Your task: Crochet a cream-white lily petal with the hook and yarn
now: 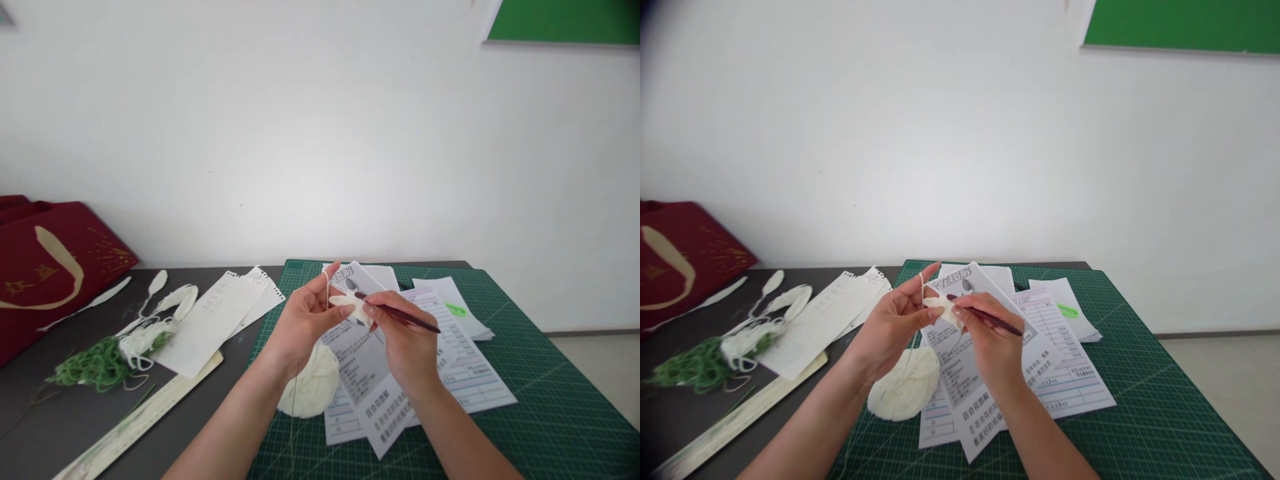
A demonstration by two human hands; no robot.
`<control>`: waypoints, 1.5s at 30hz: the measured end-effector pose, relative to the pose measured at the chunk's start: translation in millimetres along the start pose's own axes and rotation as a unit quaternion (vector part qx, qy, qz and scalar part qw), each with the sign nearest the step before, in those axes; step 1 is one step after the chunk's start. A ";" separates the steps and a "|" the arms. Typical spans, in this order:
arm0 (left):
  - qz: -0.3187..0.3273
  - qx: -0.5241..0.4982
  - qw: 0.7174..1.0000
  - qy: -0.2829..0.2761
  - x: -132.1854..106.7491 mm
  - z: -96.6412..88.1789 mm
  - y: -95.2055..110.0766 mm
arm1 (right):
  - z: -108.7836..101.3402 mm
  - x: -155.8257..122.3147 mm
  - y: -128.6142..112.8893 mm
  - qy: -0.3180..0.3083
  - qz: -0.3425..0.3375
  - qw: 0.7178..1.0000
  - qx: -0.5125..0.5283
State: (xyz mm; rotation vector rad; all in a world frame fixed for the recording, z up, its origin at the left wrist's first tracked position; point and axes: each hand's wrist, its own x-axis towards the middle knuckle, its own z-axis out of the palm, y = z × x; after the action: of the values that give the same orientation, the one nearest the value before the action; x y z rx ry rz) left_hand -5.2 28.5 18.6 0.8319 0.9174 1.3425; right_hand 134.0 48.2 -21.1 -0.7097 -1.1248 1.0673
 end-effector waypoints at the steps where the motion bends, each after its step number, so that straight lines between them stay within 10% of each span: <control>1: -0.001 -0.004 1.000 0.000 -0.3 0.1 0.2 | 0.0 0.0 -0.2 -0.003 0.003 1.000 0.001; 19: 0.016 -0.006 1.000 -0.015 -2.9 -4.8 -2.6 | -0.4 -0.2 -1.2 0.006 0.190 0.962 0.195; 45: -0.008 -0.009 1.000 -0.017 -6.7 -3.6 -1.6 | -0.2 -4.4 -2.7 -0.018 0.197 0.955 0.219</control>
State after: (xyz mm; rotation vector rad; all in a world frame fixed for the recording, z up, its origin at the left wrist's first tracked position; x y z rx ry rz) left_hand -7.8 21.7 16.1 0.8298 0.8831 1.3172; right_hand 134.7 43.2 -20.4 -0.5679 -0.7465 1.6129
